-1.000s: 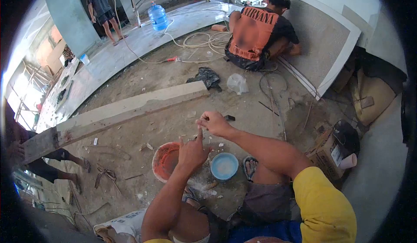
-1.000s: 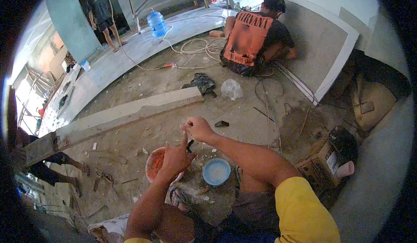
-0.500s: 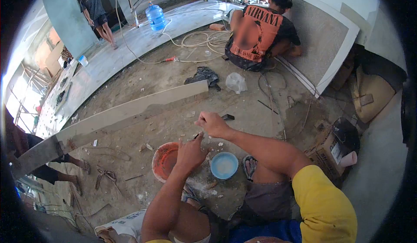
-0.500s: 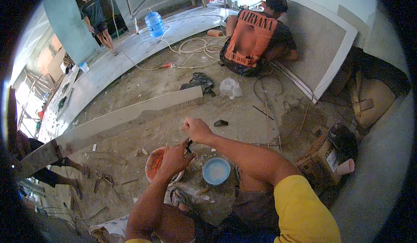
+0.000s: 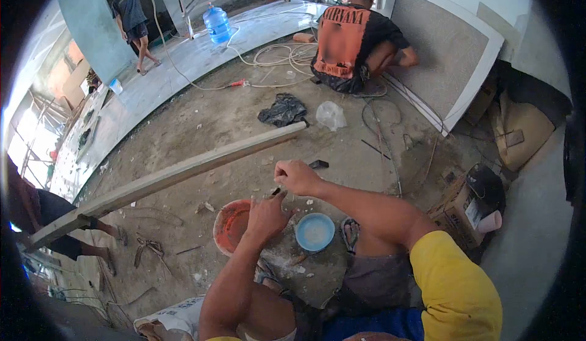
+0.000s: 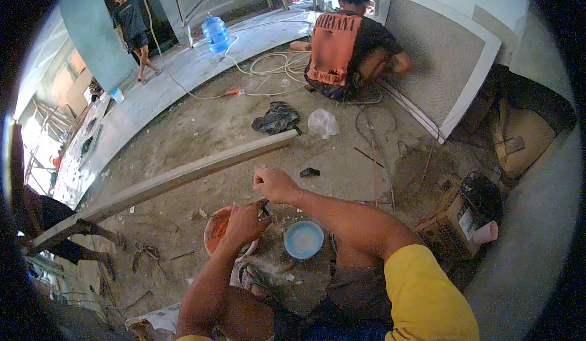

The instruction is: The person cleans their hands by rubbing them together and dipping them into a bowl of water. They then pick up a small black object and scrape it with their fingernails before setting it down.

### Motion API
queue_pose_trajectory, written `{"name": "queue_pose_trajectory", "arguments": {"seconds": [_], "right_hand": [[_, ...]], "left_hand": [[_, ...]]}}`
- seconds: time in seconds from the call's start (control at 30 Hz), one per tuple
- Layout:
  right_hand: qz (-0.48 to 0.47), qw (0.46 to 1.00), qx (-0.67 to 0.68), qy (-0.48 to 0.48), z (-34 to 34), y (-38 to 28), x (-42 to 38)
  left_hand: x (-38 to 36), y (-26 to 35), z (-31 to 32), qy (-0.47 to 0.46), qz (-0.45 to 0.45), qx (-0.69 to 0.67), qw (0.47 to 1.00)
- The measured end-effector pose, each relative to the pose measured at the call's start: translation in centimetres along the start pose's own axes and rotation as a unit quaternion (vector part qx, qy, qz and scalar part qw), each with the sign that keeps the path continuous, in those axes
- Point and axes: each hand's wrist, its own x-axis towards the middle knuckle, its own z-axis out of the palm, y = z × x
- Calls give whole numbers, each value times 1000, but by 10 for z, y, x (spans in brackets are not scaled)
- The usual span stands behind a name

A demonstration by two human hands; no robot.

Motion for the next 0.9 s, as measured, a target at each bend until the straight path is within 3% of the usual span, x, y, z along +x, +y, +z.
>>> {"name": "queue_pose_trajectory", "arguments": {"seconds": [0.1, 0.3, 0.4, 0.5, 0.57, 0.67, 0.9], "right_hand": [[-18, 1000, -7, 10, 1, 0, 0], [54, 998, -7, 11, -6, -12, -3], [11, 1000, -17, 14, -3, -4, -2], [16, 1000, -10, -23, -6, -3, -2], [-9, 1000, 1, -21, -1, 0, -1], [7, 999, -1, -45, -3, 2, 5], [-1, 997, -33, -65, 2, -11, -8]], "left_hand": [[0, 0, 0, -3, -5, -9, 1000], [2, -4, 6, -11, -2, -8, 1000], [1, -7, 11, 71, 49, 15, 996], [9, -14, 18, 57, 37, 35, 997], [17, -28, 36, -61, -38, 13, 997], [6, -13, 15, 19, -15, 36, 999], [-6, -7, 2, -2, -10, -18, 1000]]}}
